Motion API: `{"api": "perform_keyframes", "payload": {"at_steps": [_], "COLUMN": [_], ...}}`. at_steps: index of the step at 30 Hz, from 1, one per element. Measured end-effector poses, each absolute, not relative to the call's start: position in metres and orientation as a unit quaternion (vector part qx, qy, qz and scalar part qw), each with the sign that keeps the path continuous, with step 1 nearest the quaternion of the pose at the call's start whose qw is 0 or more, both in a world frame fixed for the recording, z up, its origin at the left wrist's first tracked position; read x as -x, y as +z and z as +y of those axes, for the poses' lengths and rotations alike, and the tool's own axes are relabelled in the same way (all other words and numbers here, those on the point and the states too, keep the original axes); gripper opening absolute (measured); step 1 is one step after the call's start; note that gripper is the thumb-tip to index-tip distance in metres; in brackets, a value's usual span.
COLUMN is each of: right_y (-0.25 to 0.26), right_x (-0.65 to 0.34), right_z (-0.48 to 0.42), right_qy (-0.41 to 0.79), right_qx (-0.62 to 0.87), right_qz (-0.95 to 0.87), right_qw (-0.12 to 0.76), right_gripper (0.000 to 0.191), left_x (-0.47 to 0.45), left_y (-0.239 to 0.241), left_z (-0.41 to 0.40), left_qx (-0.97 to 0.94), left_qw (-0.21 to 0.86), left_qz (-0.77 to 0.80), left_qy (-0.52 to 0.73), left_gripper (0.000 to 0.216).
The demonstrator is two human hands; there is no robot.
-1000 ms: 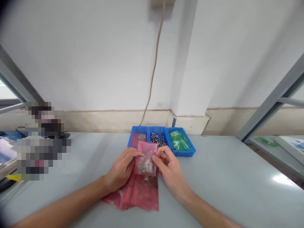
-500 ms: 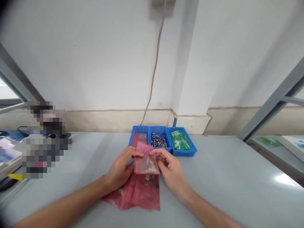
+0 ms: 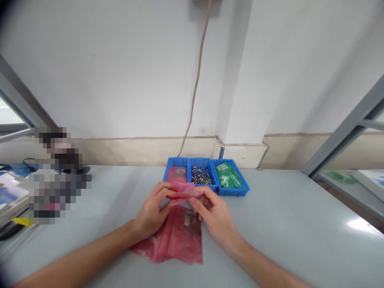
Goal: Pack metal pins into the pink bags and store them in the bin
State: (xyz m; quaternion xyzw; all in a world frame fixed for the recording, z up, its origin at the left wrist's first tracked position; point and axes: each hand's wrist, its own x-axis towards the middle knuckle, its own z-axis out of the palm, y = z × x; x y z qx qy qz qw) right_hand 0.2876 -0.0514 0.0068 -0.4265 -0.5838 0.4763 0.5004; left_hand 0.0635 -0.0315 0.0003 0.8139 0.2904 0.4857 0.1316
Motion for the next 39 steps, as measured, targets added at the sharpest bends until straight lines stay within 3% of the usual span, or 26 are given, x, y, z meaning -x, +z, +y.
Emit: {"api": "perform_keyframes", "payload": {"at_steps": [12, 24, 31, 39], "right_y": [0.006, 0.007, 0.013, 0.010], "right_x": [-0.291, -0.290, -0.289, -0.291], "right_z": [-0.049, -0.049, -0.050, -0.051], "right_qy": [0.346, 0.457, 0.463, 0.489], "right_qx": [0.467, 0.465, 0.476, 0.446], "right_qz": [-0.613, -0.511, -0.502, -0.506], "right_qw": [0.536, 0.560, 0.554, 0.553], "right_gripper": [0.038, 0.042, 0.037, 0.038], "left_x": [-0.064, -0.062, -0.062, -0.062], "left_y": [0.002, 0.012, 0.007, 0.005], "left_z": [-0.033, -0.038, -0.036, -0.031], "left_qx": [-0.818, -0.860, -0.857, -0.780], "left_qw": [0.086, 0.030, 0.059, 0.128], "left_qz": [0.304, 0.234, 0.239, 0.377], "left_qy": [0.481, 0.452, 0.453, 0.483], "left_gripper": [0.009, 0.010, 0.038, 0.040]}}
